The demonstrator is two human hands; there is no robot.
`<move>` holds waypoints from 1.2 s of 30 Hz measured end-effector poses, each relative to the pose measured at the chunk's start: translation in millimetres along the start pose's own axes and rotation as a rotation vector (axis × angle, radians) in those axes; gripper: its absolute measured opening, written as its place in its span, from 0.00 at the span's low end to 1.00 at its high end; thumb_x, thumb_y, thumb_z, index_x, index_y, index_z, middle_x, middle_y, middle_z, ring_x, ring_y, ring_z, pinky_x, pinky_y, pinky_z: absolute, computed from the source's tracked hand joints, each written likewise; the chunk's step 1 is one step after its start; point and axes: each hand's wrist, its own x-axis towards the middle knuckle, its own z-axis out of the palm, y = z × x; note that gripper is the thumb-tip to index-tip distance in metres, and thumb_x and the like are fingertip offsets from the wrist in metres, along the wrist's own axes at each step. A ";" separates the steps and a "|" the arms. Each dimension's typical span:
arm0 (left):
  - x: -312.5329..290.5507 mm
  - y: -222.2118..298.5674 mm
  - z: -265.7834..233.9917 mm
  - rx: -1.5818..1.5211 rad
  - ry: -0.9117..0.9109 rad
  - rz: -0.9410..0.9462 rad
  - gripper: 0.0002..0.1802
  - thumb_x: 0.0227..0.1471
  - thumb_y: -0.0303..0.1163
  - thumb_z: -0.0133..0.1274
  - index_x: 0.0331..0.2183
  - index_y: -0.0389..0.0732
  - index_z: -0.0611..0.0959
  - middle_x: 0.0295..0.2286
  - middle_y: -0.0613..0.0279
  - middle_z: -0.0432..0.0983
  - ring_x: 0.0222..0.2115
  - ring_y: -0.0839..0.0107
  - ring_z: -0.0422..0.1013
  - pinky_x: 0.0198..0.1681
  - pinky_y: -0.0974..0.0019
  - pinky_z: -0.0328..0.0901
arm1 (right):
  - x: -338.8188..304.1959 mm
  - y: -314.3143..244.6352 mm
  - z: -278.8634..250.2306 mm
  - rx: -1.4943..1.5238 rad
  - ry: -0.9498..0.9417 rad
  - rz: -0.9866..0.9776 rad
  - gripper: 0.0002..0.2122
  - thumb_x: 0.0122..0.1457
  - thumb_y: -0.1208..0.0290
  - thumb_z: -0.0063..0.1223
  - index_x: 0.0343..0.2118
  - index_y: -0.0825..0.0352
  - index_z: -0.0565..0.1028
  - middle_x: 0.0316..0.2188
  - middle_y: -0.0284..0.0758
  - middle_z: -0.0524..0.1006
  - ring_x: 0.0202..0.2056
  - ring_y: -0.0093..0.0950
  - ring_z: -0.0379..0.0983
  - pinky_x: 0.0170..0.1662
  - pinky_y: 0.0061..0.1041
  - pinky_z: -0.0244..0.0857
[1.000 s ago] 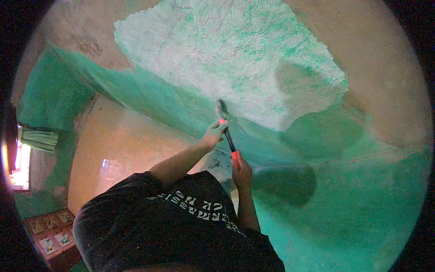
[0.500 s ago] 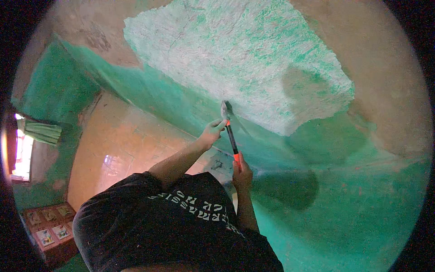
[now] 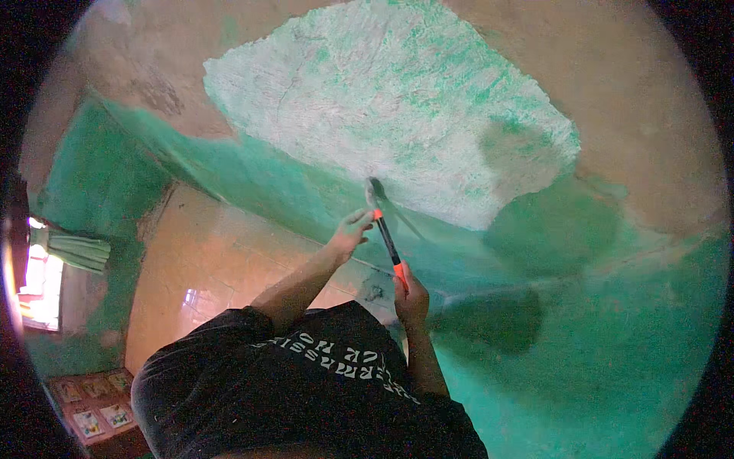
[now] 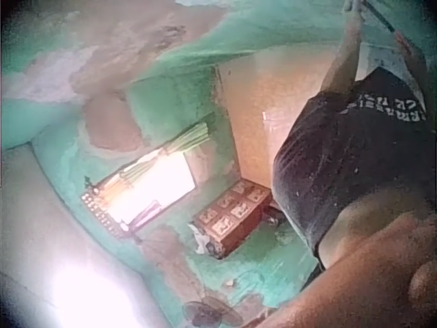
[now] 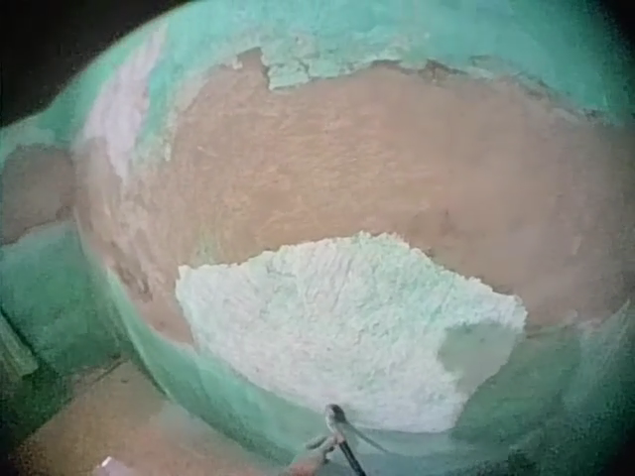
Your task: The recorder uses a hand scraper tool to remove old green paint from a ceiling/wall corner area.
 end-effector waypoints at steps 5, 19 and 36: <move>-0.5 -0.3 14.4 -0.185 0.112 0.011 0.27 0.66 0.56 0.53 0.57 0.50 0.80 0.50 0.69 0.77 0.53 0.67 0.70 0.52 0.49 0.63 | 0.5 -15.1 12.9 0.087 0.004 0.030 0.24 0.68 0.64 0.55 0.65 0.64 0.71 0.43 0.49 0.83 0.42 0.47 0.82 0.45 0.41 0.74; -24.3 62.1 85.1 0.301 -0.178 0.561 0.22 0.67 0.45 0.55 0.51 0.38 0.83 0.36 0.67 0.77 0.42 0.76 0.71 0.48 0.66 0.65 | -22.4 -32.2 -54.1 0.098 0.191 0.155 0.25 0.68 0.66 0.51 0.66 0.69 0.68 0.37 0.47 0.79 0.36 0.41 0.78 0.43 0.34 0.71; -38.6 88.9 180.1 0.361 -0.376 0.576 0.15 0.64 0.33 0.58 0.48 0.36 0.79 0.40 0.66 0.69 0.40 0.75 0.67 0.45 0.69 0.63 | -39.9 -8.5 -78.5 0.313 0.374 0.220 0.25 0.74 0.63 0.44 0.70 0.69 0.61 0.23 0.28 0.71 0.23 0.19 0.66 0.28 0.24 0.63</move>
